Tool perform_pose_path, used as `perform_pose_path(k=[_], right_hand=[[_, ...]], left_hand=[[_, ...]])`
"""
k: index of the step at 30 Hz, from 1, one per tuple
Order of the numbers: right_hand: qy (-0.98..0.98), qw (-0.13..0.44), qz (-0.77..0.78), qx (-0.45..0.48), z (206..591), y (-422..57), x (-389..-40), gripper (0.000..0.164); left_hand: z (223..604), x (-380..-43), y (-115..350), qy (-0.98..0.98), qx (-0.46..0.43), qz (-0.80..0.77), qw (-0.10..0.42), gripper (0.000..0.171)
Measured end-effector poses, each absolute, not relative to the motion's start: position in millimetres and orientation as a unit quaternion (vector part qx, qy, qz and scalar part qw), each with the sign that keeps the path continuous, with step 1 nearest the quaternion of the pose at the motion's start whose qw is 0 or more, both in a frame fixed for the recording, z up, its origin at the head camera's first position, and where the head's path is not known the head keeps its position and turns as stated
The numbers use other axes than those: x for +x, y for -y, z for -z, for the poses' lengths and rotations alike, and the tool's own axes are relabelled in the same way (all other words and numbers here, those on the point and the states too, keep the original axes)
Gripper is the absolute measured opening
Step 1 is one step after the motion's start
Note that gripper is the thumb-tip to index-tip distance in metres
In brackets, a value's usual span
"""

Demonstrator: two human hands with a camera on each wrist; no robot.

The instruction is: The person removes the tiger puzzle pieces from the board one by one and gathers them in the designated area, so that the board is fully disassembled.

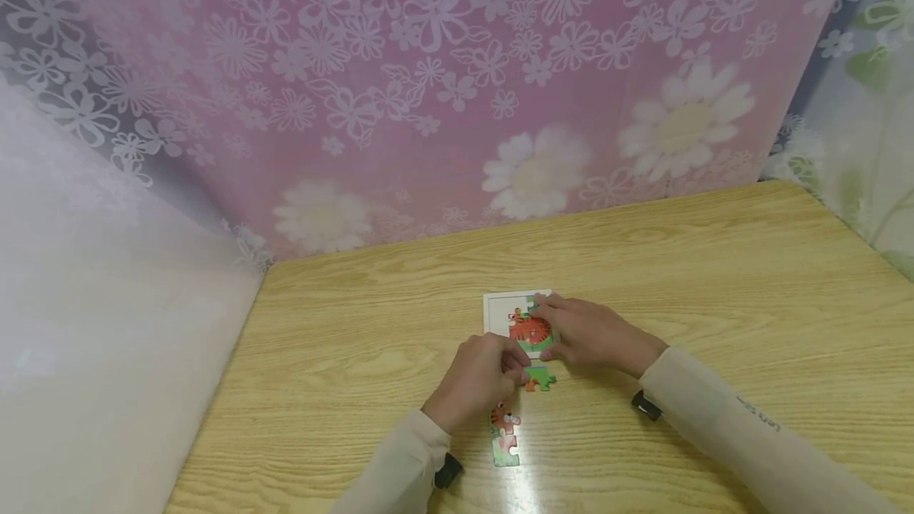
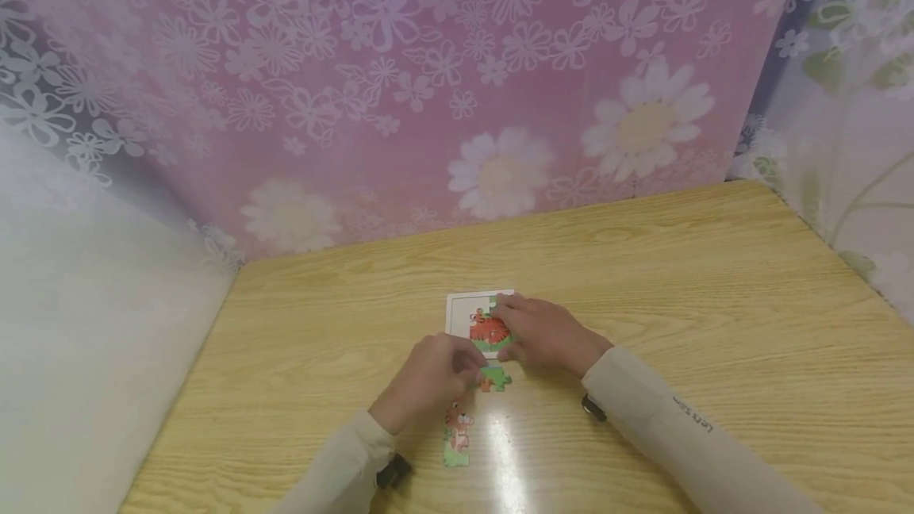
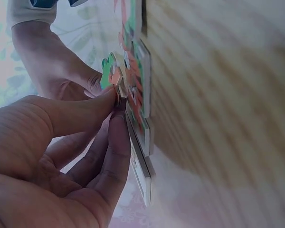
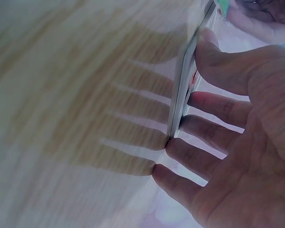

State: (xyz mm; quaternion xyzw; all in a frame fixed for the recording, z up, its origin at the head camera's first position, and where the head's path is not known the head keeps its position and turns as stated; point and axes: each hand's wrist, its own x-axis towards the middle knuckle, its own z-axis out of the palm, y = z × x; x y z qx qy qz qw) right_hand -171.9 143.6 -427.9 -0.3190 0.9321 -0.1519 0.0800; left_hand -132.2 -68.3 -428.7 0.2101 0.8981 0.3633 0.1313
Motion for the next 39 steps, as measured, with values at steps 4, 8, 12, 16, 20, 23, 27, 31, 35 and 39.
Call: perform_pose_path(k=[4,8,12,16,20,23,27,31,35,39], right_hand=[[-0.931,0.072,0.150,-0.324,429.0,-143.8,-172.6,0.065],[-0.931,0.068,0.149,-0.327,429.7,-144.0,-172.4,0.065],[-0.931,0.073,0.151,-0.324,428.9,-143.6,-172.0,0.066],[-0.933,0.081,0.152,-0.317,427.9,-142.8,-172.1,0.065],[-0.933,0.083,0.154,-0.314,429.2,-142.5,-172.6,0.066],[-0.933,0.083,0.156,-0.314,429.8,-142.7,-172.5,0.067],[-0.933,0.081,0.158,-0.313,429.9,-143.2,-172.2,0.066],[-0.934,0.079,0.158,-0.312,429.7,-143.7,-171.9,0.065],[-0.933,0.077,0.160,-0.314,430.1,-144.0,-171.8,0.065],[-0.931,0.074,0.159,-0.318,431.0,-144.4,-172.0,0.066]], left_hand=[[428.0,-131.8,68.0,-0.898,0.211,-0.361,0.135,0.005],[428.1,-132.0,67.1,-0.902,0.219,-0.350,0.128,0.005],[429.6,-133.5,67.6,-0.901,0.231,-0.350,0.113,0.005],[427.8,-138.5,69.7,-0.899,0.220,-0.368,0.084,0.004],[423.9,-146.1,70.7,-0.908,0.198,-0.366,0.051,0.005],[422.5,-151.9,70.4,-0.917,0.189,-0.351,0.033,0.009],[423.6,-158.6,69.3,-0.926,0.179,-0.333,0.013,0.014],[424.5,-163.0,67.4,-0.931,0.158,-0.328,0.014,0.021],[427.8,-167.3,66.3,-0.934,0.146,-0.325,0.024,0.025],[431.4,-172.2,64.9,-0.935,0.142,-0.324,0.030,0.024]])
